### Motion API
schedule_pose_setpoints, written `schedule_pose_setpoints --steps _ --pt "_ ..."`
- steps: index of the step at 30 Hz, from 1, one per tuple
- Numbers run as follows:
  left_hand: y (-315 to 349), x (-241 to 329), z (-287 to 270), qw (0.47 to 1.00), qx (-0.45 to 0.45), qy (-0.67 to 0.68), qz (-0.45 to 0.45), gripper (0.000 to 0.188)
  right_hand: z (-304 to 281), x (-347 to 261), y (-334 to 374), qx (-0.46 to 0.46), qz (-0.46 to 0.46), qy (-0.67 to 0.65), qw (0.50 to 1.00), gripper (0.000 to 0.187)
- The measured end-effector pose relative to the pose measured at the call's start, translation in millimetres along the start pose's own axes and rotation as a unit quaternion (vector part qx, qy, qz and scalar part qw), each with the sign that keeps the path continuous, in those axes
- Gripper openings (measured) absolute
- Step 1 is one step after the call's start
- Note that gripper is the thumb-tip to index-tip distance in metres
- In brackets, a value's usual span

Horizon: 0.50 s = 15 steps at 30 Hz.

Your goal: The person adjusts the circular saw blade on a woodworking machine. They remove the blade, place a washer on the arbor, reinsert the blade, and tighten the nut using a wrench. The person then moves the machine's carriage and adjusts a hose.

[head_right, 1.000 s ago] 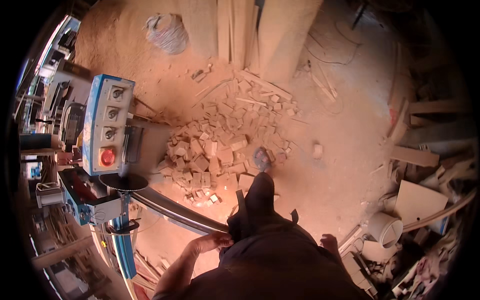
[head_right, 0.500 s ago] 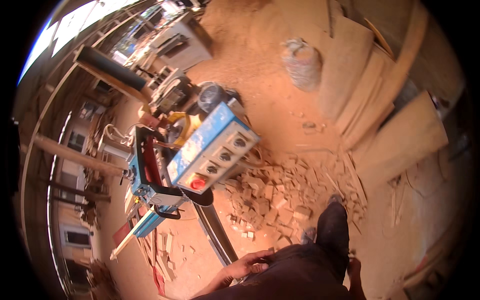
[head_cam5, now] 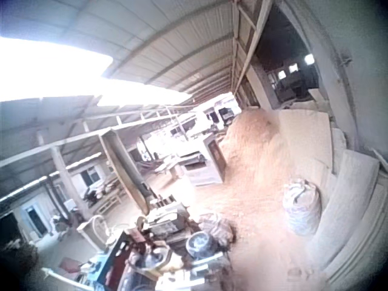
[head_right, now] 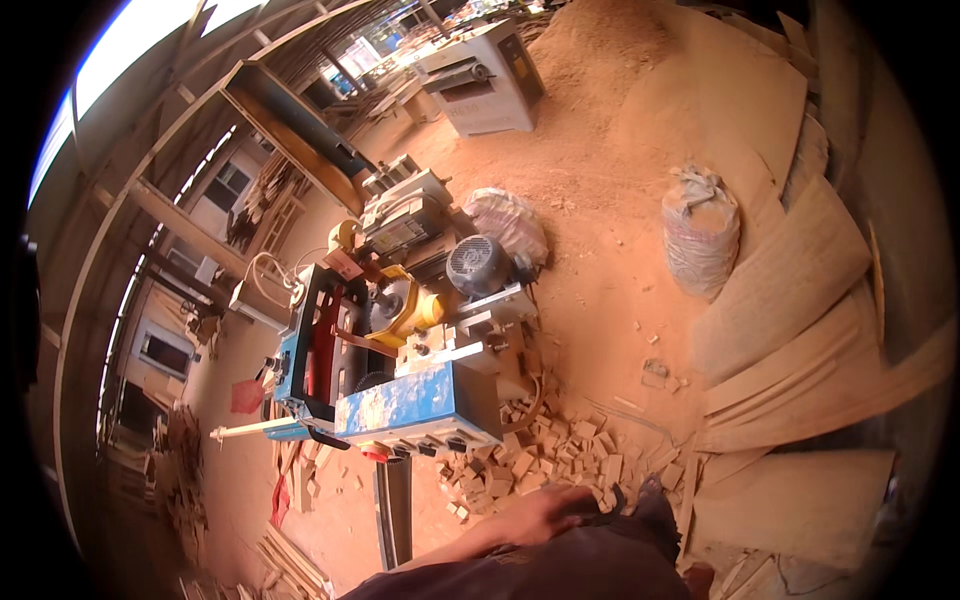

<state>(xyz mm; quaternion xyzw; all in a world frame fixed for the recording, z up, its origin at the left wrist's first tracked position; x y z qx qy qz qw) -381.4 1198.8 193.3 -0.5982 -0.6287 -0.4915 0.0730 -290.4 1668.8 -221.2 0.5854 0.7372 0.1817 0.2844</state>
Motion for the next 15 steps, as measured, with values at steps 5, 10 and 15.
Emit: schedule_pose_setpoints --steps 5,10,15 --pt "-131.4 45.2 -77.3 0.999 0.015 0.034 0.022 0.054 -128.8 37.9 -199.4 -0.004 0.038 -0.503 0.864 0.012" --pt "-245.3 -5.1 -152.5 0.979 0.072 0.187 0.048 0.056 -340.4 -108.6 -315.4 0.127 0.09 -0.581 0.799 0.02" --pt "-376.0 -97.0 -299.8 0.907 0.233 0.351 0.02 0.054 -429.9 -212.2 -464.3 0.196 -0.079 -0.299 0.931 0.026"
Point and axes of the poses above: each hand's wrist, its own y-axis away from the middle knuckle, its own z-axis out of the palm, x = y × z, the point moved 10 cm from there along -y, towards the middle knuckle, and after that the axes turned 4 degrees about -y, right-handed, at the moved point
